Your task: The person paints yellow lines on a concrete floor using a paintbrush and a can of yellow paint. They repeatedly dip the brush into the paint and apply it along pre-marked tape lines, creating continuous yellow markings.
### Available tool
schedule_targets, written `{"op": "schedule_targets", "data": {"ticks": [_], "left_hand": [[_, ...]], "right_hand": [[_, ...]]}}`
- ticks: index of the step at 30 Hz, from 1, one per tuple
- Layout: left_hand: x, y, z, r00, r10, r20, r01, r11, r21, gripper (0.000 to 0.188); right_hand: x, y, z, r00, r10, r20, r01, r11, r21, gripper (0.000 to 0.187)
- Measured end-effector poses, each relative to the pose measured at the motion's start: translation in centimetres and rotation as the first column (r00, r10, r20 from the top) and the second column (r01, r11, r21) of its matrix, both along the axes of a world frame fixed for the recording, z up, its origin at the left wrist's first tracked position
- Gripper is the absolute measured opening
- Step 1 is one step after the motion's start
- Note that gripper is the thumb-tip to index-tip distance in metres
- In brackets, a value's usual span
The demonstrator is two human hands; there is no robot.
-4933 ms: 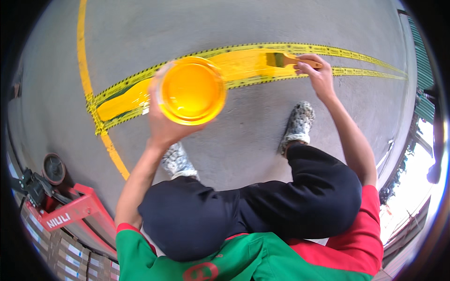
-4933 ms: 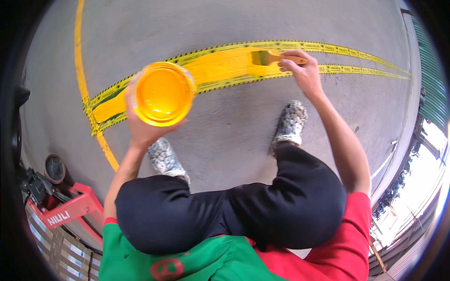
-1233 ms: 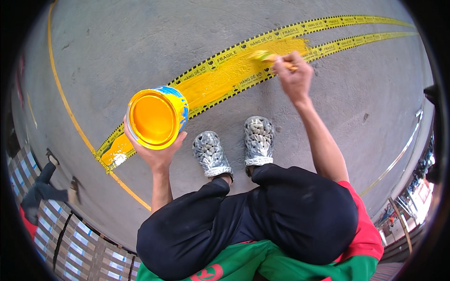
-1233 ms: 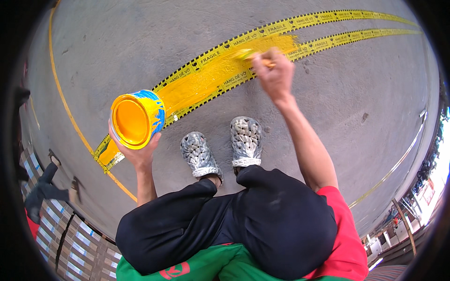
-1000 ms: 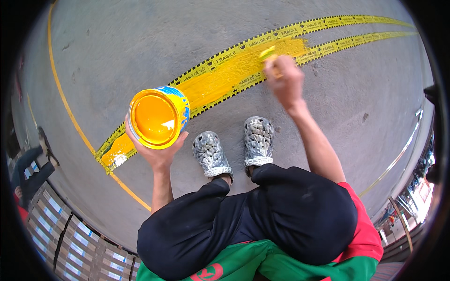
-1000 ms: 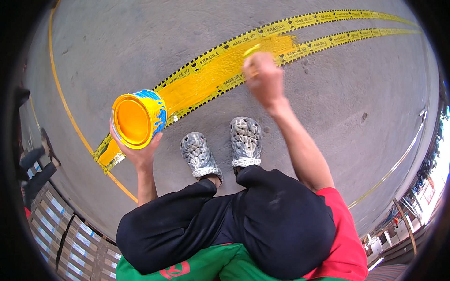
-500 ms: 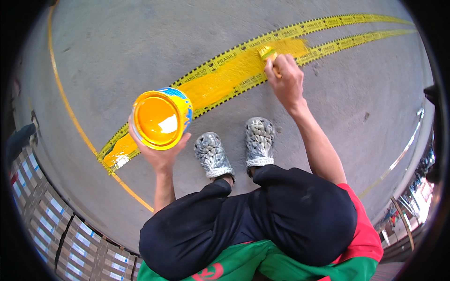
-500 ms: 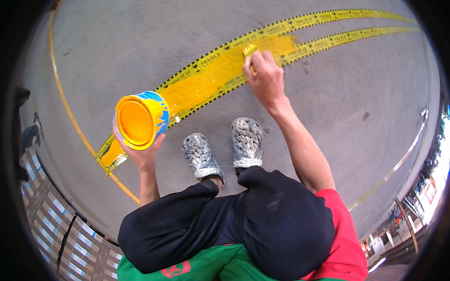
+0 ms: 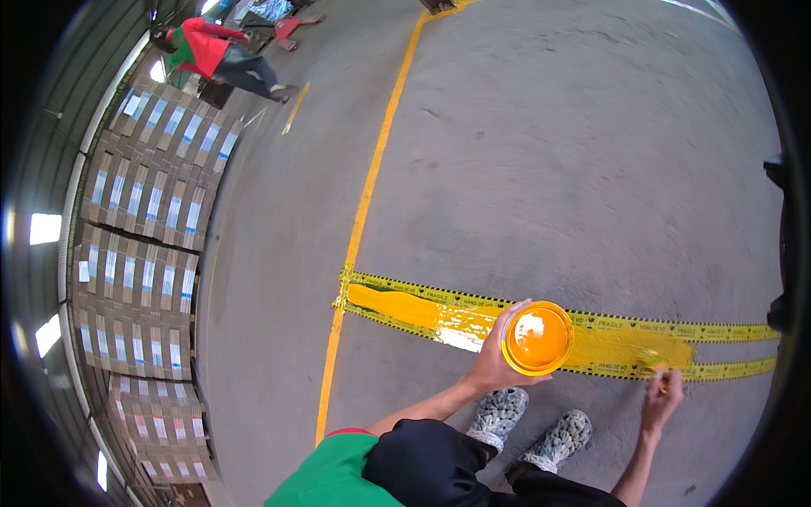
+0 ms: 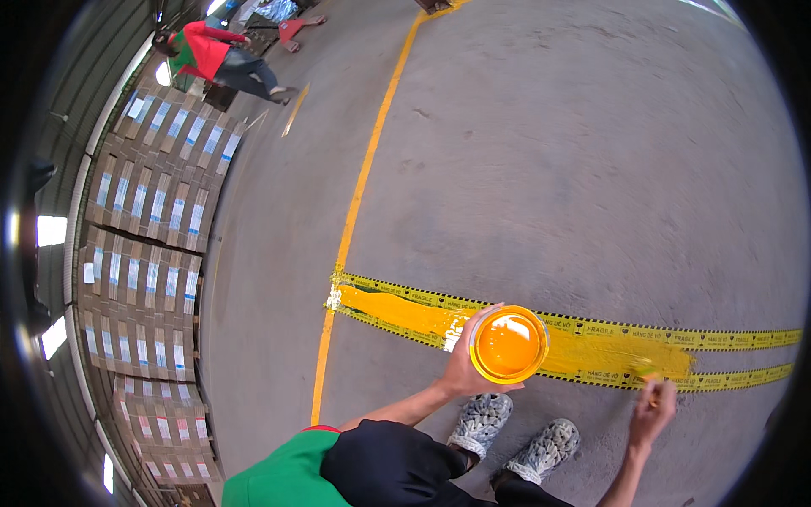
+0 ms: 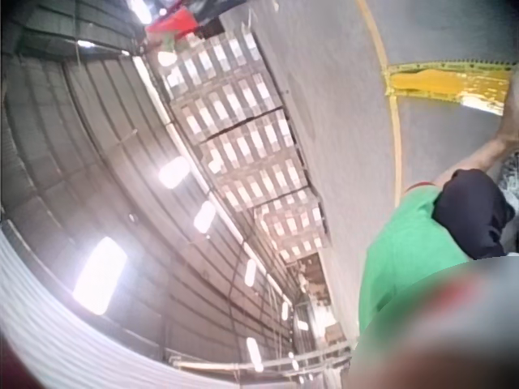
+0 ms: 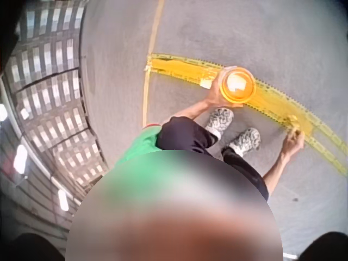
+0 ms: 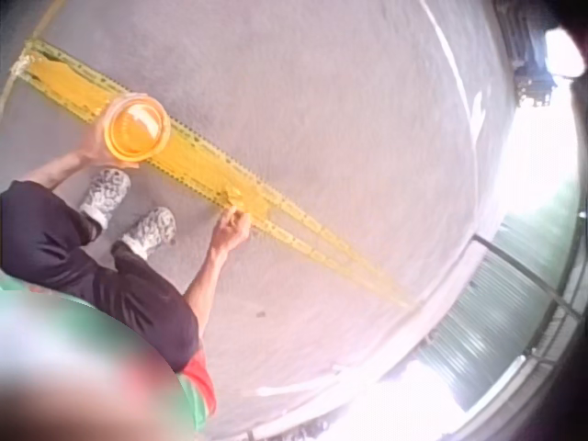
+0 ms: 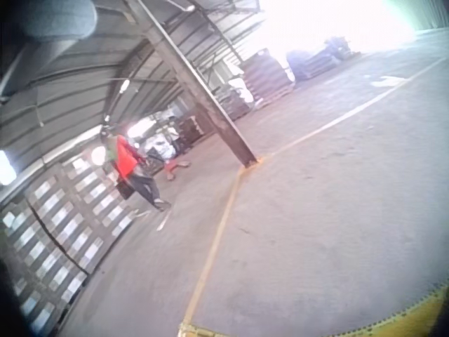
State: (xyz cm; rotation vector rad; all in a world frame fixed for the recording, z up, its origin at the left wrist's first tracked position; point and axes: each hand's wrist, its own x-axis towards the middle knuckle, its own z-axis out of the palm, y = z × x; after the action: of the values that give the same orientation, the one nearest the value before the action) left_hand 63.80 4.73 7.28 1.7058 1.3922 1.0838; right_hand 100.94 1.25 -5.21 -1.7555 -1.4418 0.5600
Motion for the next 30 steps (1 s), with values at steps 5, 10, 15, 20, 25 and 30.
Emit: {"op": "schedule_targets", "data": {"ticks": [5, 10, 15, 20, 25, 30], "left_hand": [[0.0, 0.0, -0.2, 1.000, 0.010, -0.018, -0.011, 0.998, -0.063, 0.122], [-0.5, 1.3, 0.0, 0.996, -0.042, -0.075, 0.034, 0.994, -0.099, 0.121], [-1.7, 2.7, 0.2, 0.989, -0.038, -0.144, 0.046, 0.998, 0.049, 0.127], [-2.1, 3.0, 0.0, 0.991, 0.007, -0.131, -0.008, 1.000, -0.009, 0.129], [-2.0, 3.6, -0.4, 0.992, 0.006, -0.129, -0.004, 1.000, 0.018, 0.127], [-2.0, 4.2, 0.0, 0.980, -0.021, -0.196, 0.022, 1.000, 0.005, 0.127]], "right_hand": [[-0.8, 1.0, 1.9, 0.975, -0.021, 0.221, -0.007, 0.992, 0.124, 0.012], [-10.8, 1.0, 4.0, 0.987, 0.161, -0.026, -0.162, 0.986, -0.038, 0.018], [-8.0, 3.1, 3.8, 0.987, 0.061, -0.151, -0.059, 0.998, 0.014, 0.023], [1.0, 4.7, 4.0, 0.971, -0.103, 0.214, 0.113, 0.993, -0.035, 0.018], [-2.2, 5.8, 3.5, 0.929, 0.036, 0.369, 0.025, 0.987, -0.158, 0.004], [-10.6, 5.2, 3.8, 0.967, 0.246, -0.058, -0.247, 0.969, -0.007, 0.009]]}}
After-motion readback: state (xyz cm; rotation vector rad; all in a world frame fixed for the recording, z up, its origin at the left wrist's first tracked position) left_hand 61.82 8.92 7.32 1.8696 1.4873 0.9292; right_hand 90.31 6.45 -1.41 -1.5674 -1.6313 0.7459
